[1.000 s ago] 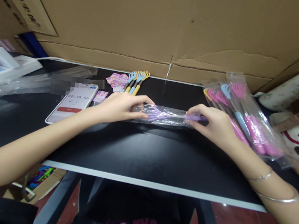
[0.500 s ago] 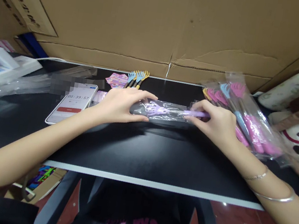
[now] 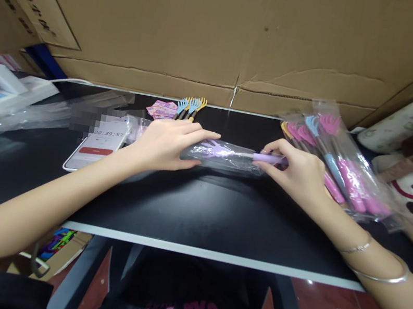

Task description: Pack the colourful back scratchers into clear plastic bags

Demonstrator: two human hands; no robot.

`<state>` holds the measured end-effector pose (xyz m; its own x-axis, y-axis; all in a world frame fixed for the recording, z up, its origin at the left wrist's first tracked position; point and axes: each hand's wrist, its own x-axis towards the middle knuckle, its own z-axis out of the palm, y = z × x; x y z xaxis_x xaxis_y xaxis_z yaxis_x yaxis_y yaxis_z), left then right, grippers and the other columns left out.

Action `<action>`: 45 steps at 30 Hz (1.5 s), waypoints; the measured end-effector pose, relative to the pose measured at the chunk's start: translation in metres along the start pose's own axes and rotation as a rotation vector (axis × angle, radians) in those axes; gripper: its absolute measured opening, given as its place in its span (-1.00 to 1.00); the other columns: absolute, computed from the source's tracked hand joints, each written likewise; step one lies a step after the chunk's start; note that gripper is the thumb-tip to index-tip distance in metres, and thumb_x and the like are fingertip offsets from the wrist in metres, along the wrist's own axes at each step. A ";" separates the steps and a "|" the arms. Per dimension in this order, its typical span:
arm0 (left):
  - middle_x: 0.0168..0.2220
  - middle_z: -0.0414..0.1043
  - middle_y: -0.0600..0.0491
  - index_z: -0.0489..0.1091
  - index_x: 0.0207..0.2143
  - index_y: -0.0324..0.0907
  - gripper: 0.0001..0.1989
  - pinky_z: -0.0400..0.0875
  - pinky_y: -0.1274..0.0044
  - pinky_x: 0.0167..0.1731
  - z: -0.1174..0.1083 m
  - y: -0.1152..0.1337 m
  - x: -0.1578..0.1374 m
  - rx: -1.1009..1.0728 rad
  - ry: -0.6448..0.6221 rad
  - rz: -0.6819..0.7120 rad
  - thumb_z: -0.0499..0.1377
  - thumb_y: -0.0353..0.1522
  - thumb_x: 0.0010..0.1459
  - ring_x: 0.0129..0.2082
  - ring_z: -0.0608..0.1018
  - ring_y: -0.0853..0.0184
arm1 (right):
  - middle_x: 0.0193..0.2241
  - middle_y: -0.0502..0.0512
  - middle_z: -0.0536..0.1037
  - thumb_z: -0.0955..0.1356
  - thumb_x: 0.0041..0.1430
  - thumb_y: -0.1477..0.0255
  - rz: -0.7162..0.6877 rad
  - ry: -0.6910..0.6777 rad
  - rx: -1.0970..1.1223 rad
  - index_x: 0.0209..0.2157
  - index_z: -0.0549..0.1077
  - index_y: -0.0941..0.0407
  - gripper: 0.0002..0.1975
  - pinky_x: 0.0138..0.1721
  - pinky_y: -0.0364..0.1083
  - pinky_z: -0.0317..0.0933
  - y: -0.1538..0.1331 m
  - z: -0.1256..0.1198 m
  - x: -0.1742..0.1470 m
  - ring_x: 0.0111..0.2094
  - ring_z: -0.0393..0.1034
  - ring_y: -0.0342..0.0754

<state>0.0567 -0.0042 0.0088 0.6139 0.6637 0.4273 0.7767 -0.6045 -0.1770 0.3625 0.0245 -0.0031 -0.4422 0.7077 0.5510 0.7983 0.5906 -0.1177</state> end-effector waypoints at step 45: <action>0.07 0.46 -0.04 0.33 0.20 -0.02 -0.54 0.28 0.34 0.06 -0.003 -0.020 0.002 -0.068 -0.003 -0.041 0.09 -0.10 0.31 0.04 0.49 0.13 | -0.34 0.04 0.61 0.38 0.16 0.34 -0.009 -0.061 0.291 -0.28 0.48 0.03 -0.90 -0.35 -0.05 0.31 0.017 -0.003 0.007 -0.41 0.47 -0.01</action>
<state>0.0419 0.0079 0.0153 0.5824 0.6895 0.4306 0.7898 -0.6053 -0.0989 0.3743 0.0381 0.0014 -0.4796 0.7187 0.5034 0.6473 0.6771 -0.3501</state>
